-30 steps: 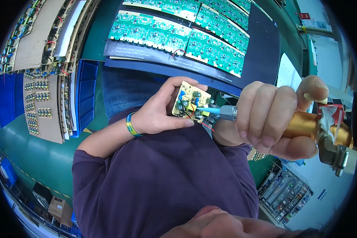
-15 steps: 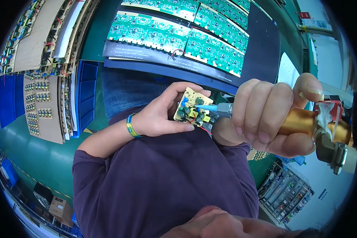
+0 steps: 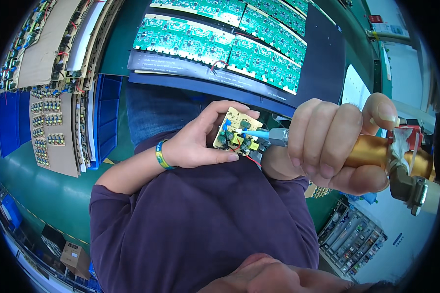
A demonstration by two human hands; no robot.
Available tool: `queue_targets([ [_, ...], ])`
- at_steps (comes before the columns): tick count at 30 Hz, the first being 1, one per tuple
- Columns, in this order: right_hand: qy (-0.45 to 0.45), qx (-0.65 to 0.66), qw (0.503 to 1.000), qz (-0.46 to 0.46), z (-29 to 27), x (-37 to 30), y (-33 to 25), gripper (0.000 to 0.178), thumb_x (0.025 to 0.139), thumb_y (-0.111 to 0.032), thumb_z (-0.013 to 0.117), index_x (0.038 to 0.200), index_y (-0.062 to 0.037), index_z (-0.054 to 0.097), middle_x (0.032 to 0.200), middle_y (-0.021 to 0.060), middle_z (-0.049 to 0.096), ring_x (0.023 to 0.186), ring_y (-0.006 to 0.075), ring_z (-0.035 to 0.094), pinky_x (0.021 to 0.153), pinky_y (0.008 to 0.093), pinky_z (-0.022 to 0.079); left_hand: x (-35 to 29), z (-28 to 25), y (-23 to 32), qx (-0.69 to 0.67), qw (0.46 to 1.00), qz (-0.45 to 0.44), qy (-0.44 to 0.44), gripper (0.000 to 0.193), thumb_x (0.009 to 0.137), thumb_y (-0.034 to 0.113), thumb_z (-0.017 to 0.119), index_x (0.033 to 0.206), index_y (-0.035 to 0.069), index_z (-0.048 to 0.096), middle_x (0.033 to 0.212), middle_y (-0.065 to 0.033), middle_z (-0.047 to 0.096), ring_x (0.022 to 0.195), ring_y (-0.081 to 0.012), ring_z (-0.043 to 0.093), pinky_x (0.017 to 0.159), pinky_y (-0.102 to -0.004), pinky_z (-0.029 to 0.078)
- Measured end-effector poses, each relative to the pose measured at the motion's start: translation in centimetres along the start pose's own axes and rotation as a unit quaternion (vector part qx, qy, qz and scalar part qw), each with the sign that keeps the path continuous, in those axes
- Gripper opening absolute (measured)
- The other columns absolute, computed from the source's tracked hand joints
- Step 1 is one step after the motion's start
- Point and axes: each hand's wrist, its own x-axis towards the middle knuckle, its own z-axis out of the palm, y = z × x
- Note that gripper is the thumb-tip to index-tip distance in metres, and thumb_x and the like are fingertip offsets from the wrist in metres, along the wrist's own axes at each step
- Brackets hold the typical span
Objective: Assembling and inspecting electronic circuit boards at a manual assembly station using a handheld tool.
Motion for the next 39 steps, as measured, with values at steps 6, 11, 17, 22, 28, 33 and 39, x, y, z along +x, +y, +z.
queue_targets([
  [6,0.096,-0.032,0.995,-0.023,1.5,-0.4,0.0,0.063,0.091,-0.035,0.06,0.137,-0.0067,0.028,0.068,0.0029,0.056,0.051,0.0098,0.053,0.048,0.0218,0.049,0.2,0.1,0.2,0.006,1.0,-0.011,-0.006,0.072,0.075,-0.008,0.068,0.134,0.005,0.03,0.14,-0.0167,0.039,0.129,-0.0238,0.04,0.106,-0.0381,0.036],
  [11,0.077,-0.006,0.997,0.0,1.7,0.1,0.0,0.062,0.091,-0.033,0.06,0.138,-0.0074,0.027,0.068,0.0031,0.056,0.051,0.0099,0.054,0.048,0.022,0.049,0.1,0.0,0.1,0.0,1.0,-0.022,-0.007,0.07,0.076,-0.008,0.067,0.133,0.004,0.03,0.139,-0.0139,0.039,0.127,-0.0211,0.041,0.105,-0.0356,0.037],
  [17,-0.016,0.011,1.0,0.008,0.9,0.5,0.2,0.063,0.09,-0.032,0.061,0.137,-0.0079,0.027,0.068,0.0035,0.056,0.051,0.0103,0.054,0.047,0.0222,0.048,0.1,0.4,0.6,-0.018,0.998,-0.061,0.01,0.074,0.074,-0.003,0.071,0.135,0.006,0.031,0.128,-0.0073,0.044,0.121,-0.0166,0.043,0.1,-0.0337,0.037],
  [22,0.043,0.001,0.999,0.015,1.9,0.3,0.1,0.061,0.09,-0.031,0.061,0.136,-0.0084,0.028,0.067,0.0033,0.057,0.049,0.0103,0.052,0.046,0.0221,0.047,0.1,0.3,0.9,0.001,0.998,-0.062,-0.016,0.07,0.078,-0.006,0.067,0.135,0.004,0.028,0.138,-0.0142,0.04,0.126,-0.0193,0.042,0.104,-0.0345,0.037],
  [28,0.061,-0.011,0.998,0.025,2.2,0.1,-0.1,0.058,0.09,-0.033,0.061,0.133,-0.0081,0.03,0.066,0.0028,0.056,0.048,0.0099,0.052,0.045,0.0219,0.047,0.1,0.3,0.9,0.003,0.998,-0.067,-0.016,0.071,0.077,-0.007,0.067,0.135,0.004,0.028,0.138,-0.0144,0.041,0.126,-0.0195,0.042,0.104,-0.0346,0.037],
  [33,0.102,-0.014,0.995,0.011,2.6,0.4,0.2,0.061,0.09,-0.034,0.061,0.134,-0.0083,0.029,0.066,0.0024,0.056,0.048,0.0093,0.053,0.045,0.0213,0.047,-0.1,0.1,0.6,-0.008,0.998,-0.065,0.003,0.072,0.076,-0.008,0.067,0.135,0.004,0.028,0.138,-0.0143,0.042,0.125,-0.0197,0.043,0.104,-0.0346,0.038],
  [39,0.029,0.061,0.998,0.016,1.9,0.0,0.3,0.061,0.09,-0.033,0.062,0.135,-0.0086,0.028,0.066,0.0023,0.055,0.048,0.0093,0.052,0.045,0.0211,0.046,0.2,0.2,0.6,-0.008,0.999,-0.046,0.007,0.072,0.076,-0.008,0.068,0.135,0.004,0.029,0.136,-0.0137,0.043,0.124,-0.0194,0.044,0.103,-0.0345,0.038],
])
